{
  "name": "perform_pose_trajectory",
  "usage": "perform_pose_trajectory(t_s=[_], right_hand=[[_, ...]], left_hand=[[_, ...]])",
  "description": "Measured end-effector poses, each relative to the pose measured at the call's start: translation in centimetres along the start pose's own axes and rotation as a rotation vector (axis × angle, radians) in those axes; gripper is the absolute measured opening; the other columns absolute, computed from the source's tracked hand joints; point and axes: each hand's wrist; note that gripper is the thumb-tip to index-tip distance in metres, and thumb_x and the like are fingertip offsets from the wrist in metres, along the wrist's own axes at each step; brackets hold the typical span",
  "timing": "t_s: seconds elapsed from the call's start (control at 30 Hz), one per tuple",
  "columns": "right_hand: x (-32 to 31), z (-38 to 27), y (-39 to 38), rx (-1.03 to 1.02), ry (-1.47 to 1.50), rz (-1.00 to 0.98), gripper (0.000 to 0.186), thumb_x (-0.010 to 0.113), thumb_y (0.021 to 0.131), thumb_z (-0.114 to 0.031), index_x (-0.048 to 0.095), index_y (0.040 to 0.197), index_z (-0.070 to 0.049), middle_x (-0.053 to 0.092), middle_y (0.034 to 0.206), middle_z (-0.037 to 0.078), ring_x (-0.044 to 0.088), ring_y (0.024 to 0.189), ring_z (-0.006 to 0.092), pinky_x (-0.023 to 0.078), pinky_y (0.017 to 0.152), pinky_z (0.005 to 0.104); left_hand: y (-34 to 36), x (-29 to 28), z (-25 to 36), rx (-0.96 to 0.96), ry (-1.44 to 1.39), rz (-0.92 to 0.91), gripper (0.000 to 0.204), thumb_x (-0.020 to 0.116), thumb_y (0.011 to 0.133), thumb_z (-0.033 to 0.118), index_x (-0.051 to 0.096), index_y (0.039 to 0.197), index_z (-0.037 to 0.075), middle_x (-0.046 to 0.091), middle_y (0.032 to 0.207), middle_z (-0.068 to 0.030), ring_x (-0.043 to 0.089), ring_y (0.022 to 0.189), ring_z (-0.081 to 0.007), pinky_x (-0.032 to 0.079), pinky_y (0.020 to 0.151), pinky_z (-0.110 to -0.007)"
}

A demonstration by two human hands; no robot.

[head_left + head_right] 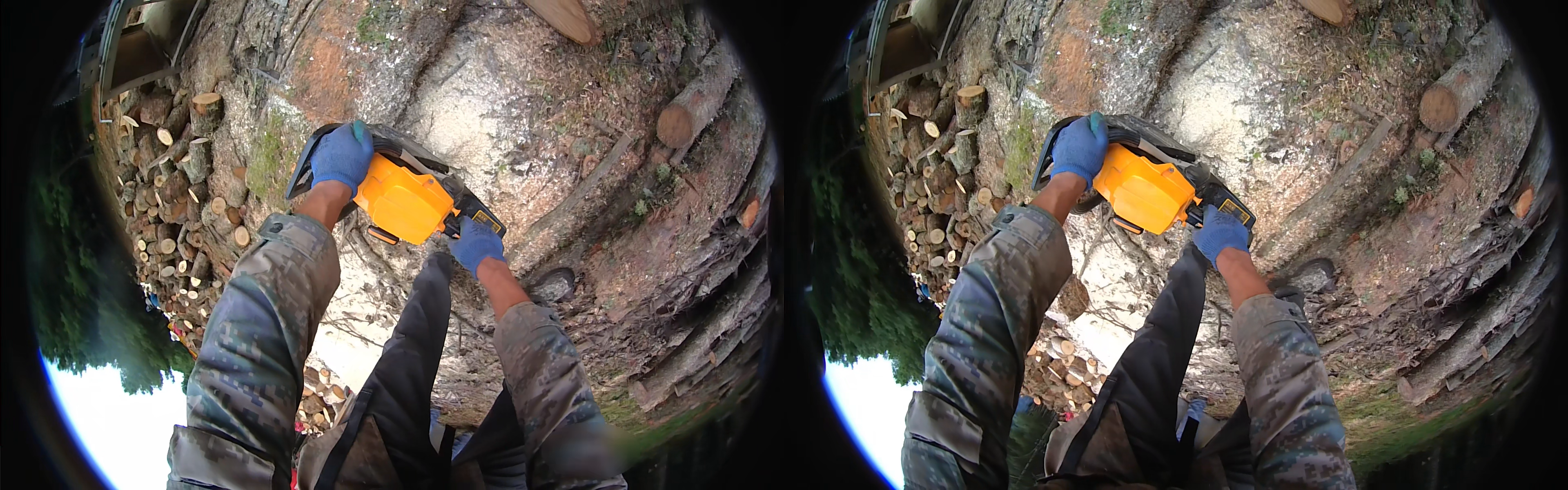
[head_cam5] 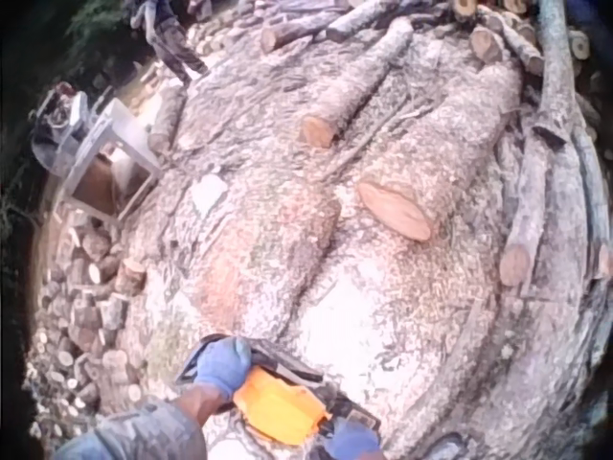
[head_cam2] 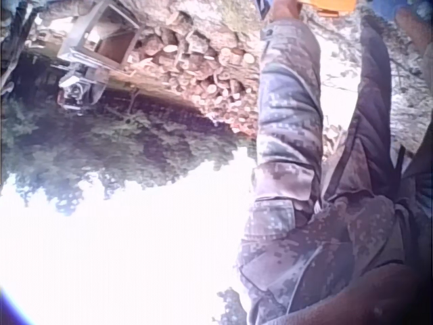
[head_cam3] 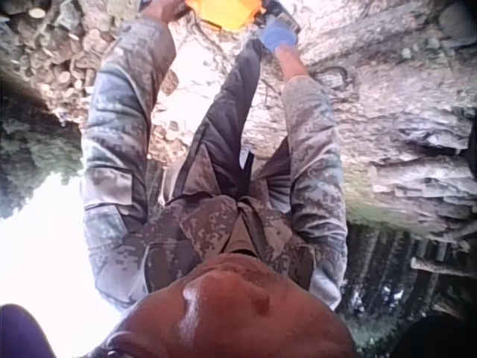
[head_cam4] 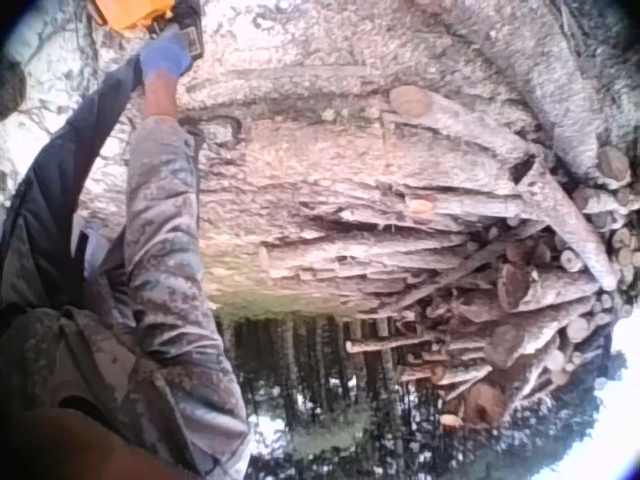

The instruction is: The person uses a chainsaw to cut a large log into smaller sections. They reposition the log and continue cutting until a section is separated.

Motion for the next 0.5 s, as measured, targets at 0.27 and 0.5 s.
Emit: perform_pose_trajectory(t_s=[0.27,0.5], right_hand=[[-0.3,-1.6,-1.4,-0.020,0.007,-0.007,0.049,0.069,0.086,-0.041,0.061,0.118,-0.006,0.072,0.105,0.024,0.069,0.101,0.0406,0.053,0.091,0.0484],[-0.5,-2.4,-1.9,0.009,-0.033,0.005,0.053,0.072,0.084,-0.046,0.061,0.119,-0.007,0.072,0.108,0.023,0.069,0.104,0.0398,0.052,0.091,0.0488]], left_hand=[[0.8,-1.3,-1.7,-0.006,-0.016,-0.007,0.055,0.041,0.103,0.045,0.072,0.099,0.001,0.069,0.097,-0.0296,0.066,0.093,-0.0488,0.051,0.085,-0.056],[1.0,-2.5,-1.6,0.004,-0.063,-0.034,0.056,0.040,0.103,0.044,0.073,0.097,0.000,0.071,0.098,-0.0289,0.068,0.094,-0.0470,0.053,0.087,-0.055]])
Point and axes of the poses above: each hand's wrist, its own y-axis towards the middle knuckle, its own x-axis out of the palm, z = x × y
